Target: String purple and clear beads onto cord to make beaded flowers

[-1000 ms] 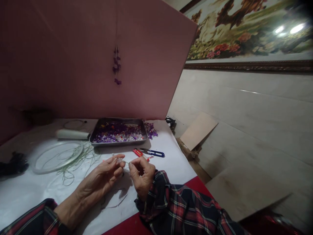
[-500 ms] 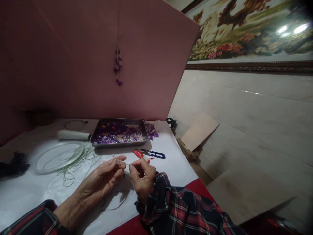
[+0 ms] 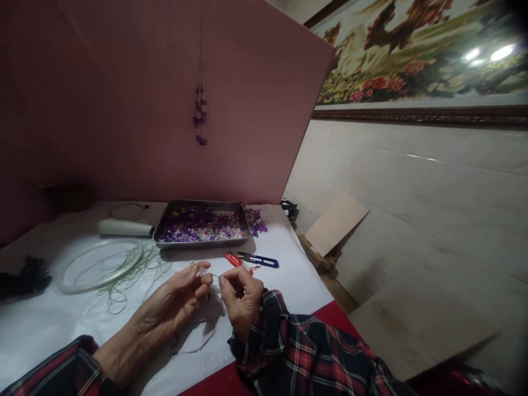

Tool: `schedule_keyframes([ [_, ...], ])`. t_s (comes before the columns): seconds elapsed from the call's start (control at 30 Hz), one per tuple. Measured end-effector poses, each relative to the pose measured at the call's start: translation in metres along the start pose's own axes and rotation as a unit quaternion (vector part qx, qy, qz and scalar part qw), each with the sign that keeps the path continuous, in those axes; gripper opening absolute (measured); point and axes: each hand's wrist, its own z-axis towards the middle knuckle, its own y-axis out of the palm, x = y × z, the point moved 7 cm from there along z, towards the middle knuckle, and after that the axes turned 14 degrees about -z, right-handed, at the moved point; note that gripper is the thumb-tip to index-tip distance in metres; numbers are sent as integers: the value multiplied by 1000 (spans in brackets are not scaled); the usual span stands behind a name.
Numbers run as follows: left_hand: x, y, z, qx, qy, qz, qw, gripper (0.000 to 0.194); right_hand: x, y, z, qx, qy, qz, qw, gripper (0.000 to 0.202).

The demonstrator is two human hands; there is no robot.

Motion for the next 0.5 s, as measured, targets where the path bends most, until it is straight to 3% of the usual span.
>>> schedule_keyframes([
  [0.3, -1, -3, 3, 5, 12, 26, 1000, 12, 2, 1, -1, -34, 14, 10, 999, 20],
  [0.5, -1, 3, 3, -10, 40, 64, 997, 15, 2, 0, 0, -18, 24, 12, 999, 19],
])
